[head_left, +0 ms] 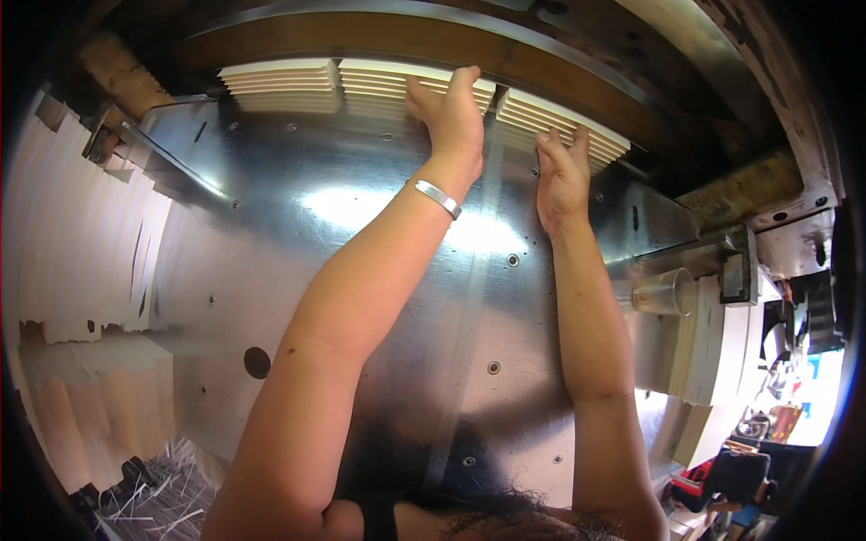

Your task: The person picks up and aligns several stacks of paper blocks on a metal work surface, then pushes them into a large industrial cutting machine.

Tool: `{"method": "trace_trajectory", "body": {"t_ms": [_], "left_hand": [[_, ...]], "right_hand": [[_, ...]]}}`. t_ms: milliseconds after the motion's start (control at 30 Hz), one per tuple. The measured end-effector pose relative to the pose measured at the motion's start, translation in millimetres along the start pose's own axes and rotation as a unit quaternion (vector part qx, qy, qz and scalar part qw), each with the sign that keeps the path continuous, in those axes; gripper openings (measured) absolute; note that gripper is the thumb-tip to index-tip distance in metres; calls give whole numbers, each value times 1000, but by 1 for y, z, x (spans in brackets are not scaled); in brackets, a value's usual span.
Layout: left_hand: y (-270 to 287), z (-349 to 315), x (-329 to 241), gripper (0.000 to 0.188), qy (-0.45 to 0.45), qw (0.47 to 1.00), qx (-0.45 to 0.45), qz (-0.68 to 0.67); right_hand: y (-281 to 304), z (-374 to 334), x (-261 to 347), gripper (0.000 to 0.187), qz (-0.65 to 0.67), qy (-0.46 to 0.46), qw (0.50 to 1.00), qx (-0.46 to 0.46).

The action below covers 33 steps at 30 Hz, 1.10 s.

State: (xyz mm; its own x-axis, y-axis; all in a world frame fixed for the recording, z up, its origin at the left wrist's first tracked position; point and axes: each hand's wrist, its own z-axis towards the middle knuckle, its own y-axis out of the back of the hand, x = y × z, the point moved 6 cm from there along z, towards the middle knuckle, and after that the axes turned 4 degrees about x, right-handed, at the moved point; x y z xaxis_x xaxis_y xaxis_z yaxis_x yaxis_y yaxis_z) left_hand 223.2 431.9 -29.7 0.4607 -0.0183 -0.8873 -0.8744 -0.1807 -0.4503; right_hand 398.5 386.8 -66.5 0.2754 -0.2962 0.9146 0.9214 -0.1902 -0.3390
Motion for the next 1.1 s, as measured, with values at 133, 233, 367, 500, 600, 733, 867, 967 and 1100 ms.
{"method": "trace_trajectory", "body": {"t_ms": [133, 233, 367, 500, 600, 733, 867, 967, 1100], "left_hand": [[0, 1, 3, 112, -6, 1000, -24, 11], [0, -1, 1, 113, -3, 1000, -22, 10], [0, -1, 0, 113, -3, 1000, -24, 18], [1, 1, 2, 113, -7, 1000, -19, 10], [1, 1, 3, 113, -9, 1000, -21, 15], [1, 3, 4, 113, -13, 1000, -19, 9], [0, 1, 2, 110, -3, 1000, -22, 18], [0, 1, 1, 104, -4, 1000, -22, 9], [10, 10, 7, 95, 0, 997, -50, -53]], "right_hand": [[2, 0, 3, 110, -7, 4, 1000, -2], [2, 1, 2, 110, -8, 5, 1000, 6], [2, 2, 1, 111, -2, 8, 1000, 11], [2, 2, 0, 110, -2, 7, 1000, 12], [3, 2, 0, 110, 1, 11, 1000, 13], [3, 2, -1, 110, 3, 4, 1000, 11], [3, 2, 1, 109, -1, 1, 1000, 6], [5, 1, 2, 108, -4, 1, 1000, -10], [-11, -6, 10, 100, -4, -8, 1000, -15]]}}
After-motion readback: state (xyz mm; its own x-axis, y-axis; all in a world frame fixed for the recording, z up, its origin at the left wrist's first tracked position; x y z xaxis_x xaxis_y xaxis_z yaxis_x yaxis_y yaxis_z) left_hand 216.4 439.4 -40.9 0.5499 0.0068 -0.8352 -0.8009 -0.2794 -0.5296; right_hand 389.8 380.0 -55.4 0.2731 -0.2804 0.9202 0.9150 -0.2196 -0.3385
